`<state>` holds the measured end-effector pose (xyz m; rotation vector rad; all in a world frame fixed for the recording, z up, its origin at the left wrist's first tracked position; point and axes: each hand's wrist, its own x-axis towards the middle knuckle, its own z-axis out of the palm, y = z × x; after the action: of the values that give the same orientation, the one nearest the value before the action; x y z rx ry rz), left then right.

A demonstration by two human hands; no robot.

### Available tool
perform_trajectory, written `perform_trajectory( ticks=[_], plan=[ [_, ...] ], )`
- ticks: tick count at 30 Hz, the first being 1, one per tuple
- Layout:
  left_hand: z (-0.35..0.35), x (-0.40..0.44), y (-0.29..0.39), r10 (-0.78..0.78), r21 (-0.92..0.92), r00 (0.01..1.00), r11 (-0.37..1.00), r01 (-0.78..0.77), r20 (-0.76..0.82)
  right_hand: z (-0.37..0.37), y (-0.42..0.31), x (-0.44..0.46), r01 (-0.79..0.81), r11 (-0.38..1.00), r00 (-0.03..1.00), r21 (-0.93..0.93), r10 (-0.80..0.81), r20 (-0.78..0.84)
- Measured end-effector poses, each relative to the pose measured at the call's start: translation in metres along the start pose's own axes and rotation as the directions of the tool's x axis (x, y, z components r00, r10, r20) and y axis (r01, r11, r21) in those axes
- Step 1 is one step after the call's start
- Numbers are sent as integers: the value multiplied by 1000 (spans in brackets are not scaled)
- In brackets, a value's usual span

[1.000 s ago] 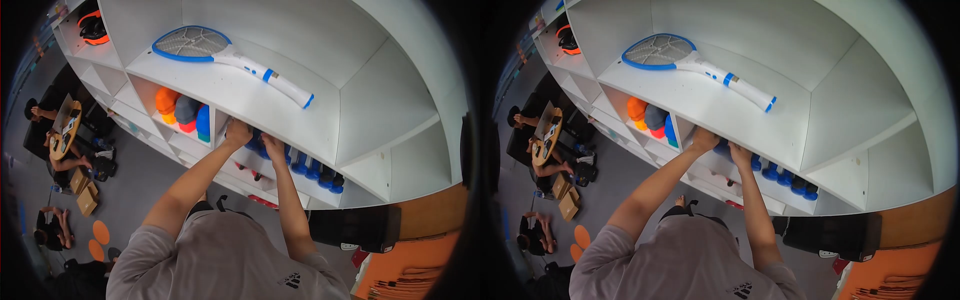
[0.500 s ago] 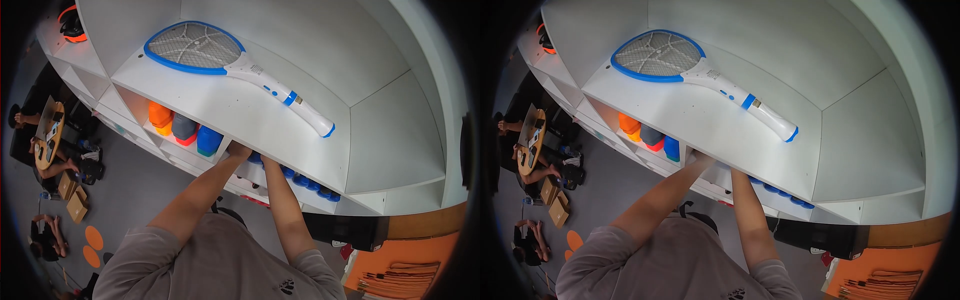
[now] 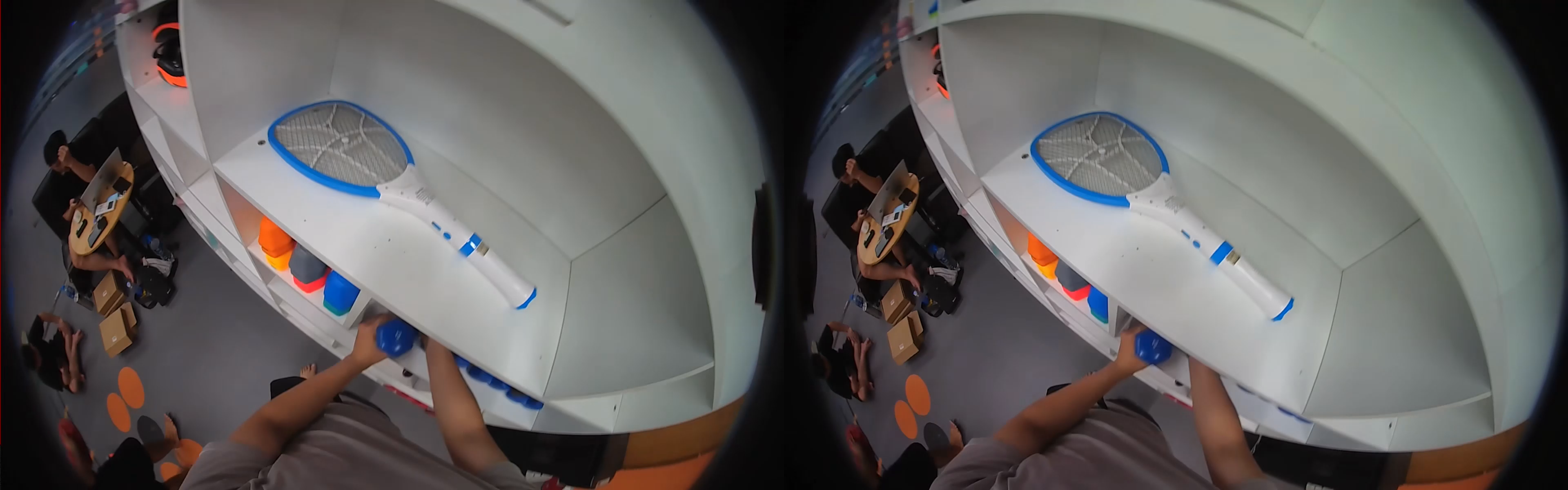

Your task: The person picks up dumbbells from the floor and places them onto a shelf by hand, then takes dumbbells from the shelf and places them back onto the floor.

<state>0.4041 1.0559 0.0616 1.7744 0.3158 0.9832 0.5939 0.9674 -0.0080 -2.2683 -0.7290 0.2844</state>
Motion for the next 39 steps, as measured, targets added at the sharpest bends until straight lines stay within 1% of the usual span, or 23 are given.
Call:
perform_trajectory(
  ticks=[1,2,3,6,7,13,16,18,19,21,22,24,25,27,29,31,33,34,35,36,37,38,39],
  plan=[
    [-1,-6,0,0,24,1000,1000,-1,27,3,1,-3,12,1000,1000,5,-12,11],
    [-2,-12,-1,9,-62,998,998,-5,64,5,3,-4,25,1000,999,14,-26,21],
    [-2,-17,6,-73,-27,996,997,74,45,4,-3,1,47,998,999,33,-48,20],
    [3,-20,10,-73,66,995,996,68,69,8,8,-4,84,990,996,113,-84,-4],
    [3,-19,11,-7,107,997,994,-1,79,6,14,-4,89,986,996,140,-88,-16],
    [10,-24,32,63,165,998,984,-65,13,32,-11,-2,56,960,998,275,-45,-48],
    [10,-26,29,82,212,997,974,-80,-1,27,-28,-9,119,974,991,192,-104,-86],
    [8,-32,25,176,122,984,976,-180,41,-1,-59,-30,270,963,926,-7,-262,-272],
    [7,-45,27,169,152,985,973,-171,29,-44,-93,-51,116,993,993,-36,-116,18],
    [6,-52,27,204,338,977,925,-174,-56,-53,-99,-59,67,996,996,-59,-63,69],
    [6,-59,34,236,348,965,919,-184,-112,-53,-98,-61,134,991,991,-27,-134,7],
    [3,-78,29,107,320,949,948,-7,-296,-37,-86,-57,333,941,930,54,-319,-183],
    [1,-91,19,-14,282,934,951,123,-358,-33,-88,-47,341,938,925,67,-322,-200],
    [-10,-128,40,-142,357,932,896,264,-334,-24,-73,-47,332,939,942,89,-325,-84],
    [-18,-181,48,-348,190,849,874,447,-397,-18,-67,-43,385,919,918,83,-372,-138],
    [-39,-256,38,-289,399,878,805,438,-381,-11,-62,-41,488,855,872,175,-468,-142],
    [-45,-338,47,-310,396,763,710,583,-567,-29,-73,-55,478,853,870,209,-492,21],
    [-39,-394,35,-374,130,516,700,702,-770,-31,-73,-60,544,803,825,243,-565,18],
    [-54,-447,15,-504,151,598,672,724,-623,-31,-77,-59,637,724,745,264,-666,30],
    [-44,-480,33,-415,195,560,652,732,-717,-21,-77,-55,692,671,683,266,-728,60],
    [-43,-495,86,-360,247,612,684,686,-704,-18,-82,-64,728,626,625,279,-774,103],
    [-37,-524,109,-300,295,609,667,684,-734,-14,-84,-75,720,582,582,378,-803,129],
    [-20,-554,127,-281,100,410,710,698,-868,-18,-90,-101,678,560,554,477,-815,169]
  ],
)
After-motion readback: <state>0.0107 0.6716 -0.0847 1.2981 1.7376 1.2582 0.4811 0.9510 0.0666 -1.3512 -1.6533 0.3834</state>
